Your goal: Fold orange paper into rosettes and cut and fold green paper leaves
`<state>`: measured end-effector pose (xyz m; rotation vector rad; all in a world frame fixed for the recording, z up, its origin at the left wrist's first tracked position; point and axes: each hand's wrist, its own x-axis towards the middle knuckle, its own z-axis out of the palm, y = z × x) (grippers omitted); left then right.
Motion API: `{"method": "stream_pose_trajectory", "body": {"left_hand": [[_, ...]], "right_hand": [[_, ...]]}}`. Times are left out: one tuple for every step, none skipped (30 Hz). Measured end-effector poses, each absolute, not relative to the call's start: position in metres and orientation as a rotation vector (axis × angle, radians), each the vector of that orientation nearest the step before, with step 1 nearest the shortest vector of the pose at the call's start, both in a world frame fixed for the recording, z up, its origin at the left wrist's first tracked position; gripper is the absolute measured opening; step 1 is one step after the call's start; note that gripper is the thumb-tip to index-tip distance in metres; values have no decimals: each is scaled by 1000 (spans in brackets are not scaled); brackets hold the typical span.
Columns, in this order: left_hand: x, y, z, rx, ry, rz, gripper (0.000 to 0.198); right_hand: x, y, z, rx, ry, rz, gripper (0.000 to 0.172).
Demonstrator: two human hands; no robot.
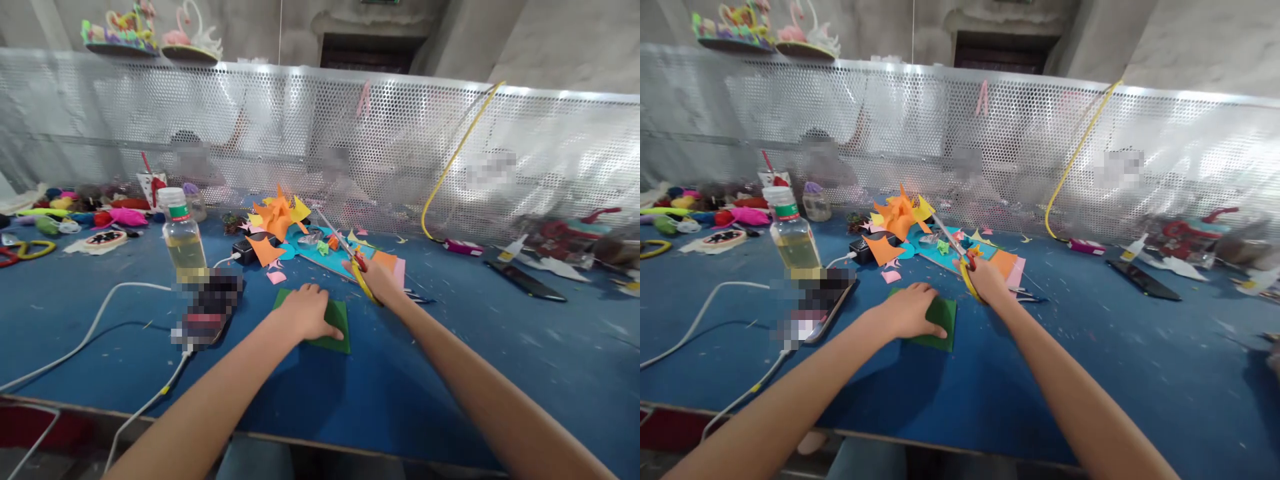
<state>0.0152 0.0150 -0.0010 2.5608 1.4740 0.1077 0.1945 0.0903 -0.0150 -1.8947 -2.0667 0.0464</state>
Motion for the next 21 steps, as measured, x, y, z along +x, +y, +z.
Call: {"method": "stream_pose_trajectory", "body": {"left_hand": [[14,23,-1,2535,1499,79,84],[14,30,0,2515,1515,53,90],[14,36,1,2496,1525,23,93],[15,40,3,2478,1532,-12,94],[16,44,6,2456,1539,-55,94],[18,48,9,2428,1548,-107,94],[20,51,12,2396,1555,-167,94],[22,55,14,2359,1561,-230,94],[25,59,16,2325,1560,-287,94],[27,63,18,2298,1549,-330,93],[29,66,18,2281,1530,-346,92],[29,68,19,2275,1505,-337,91],[30,70,18,2275,1473,-309,87],[29,70,19,2280,1438,-263,80],[27,70,20,2287,1400,-206,70],[25,68,21,2294,1359,-137,59],[23,67,24,2300,1321,-52,48],[20,64,27,2306,1289,54,41],[18,62,31,2308,1266,180,38],[15,59,35,2302,1251,326,38],[12,57,39,2284,1244,472,39]], "right_hand": [[199,85,-17,-1874,-2089,76,49],[204,80,-19,-1858,-2106,100,49],[208,75,-22,-1846,-2120,126,50],[212,71,-25,-1832,-2131,146,50],[215,68,-26,-1826,-2129,153,50],[218,66,-27,-1824,-2121,158,50],[220,64,-27,-1822,-2108,159,50],[222,64,-26,-1819,-2092,160,50],[224,63,-25,-1812,-2077,167,50],[225,63,-23,-1801,-2062,177,50],[226,62,-21,-1789,-2047,189,50],[226,61,-20,-1777,-2032,202,50],[227,60,-19,-1765,-2015,217,50],[228,59,-18,-1753,-1994,231,50],[228,59,-18,-1741,-1968,246,49],[229,58,-18,-1728,-1938,264,49],[230,58,-18,-1713,-1904,282,48],[231,58,-18,-1697,-1868,301,47],[232,59,-18,-1678,-1831,316,45],[233,60,-18,-1658,-1793,327,44],[235,61,-18,-1637,-1752,334,43]]}}
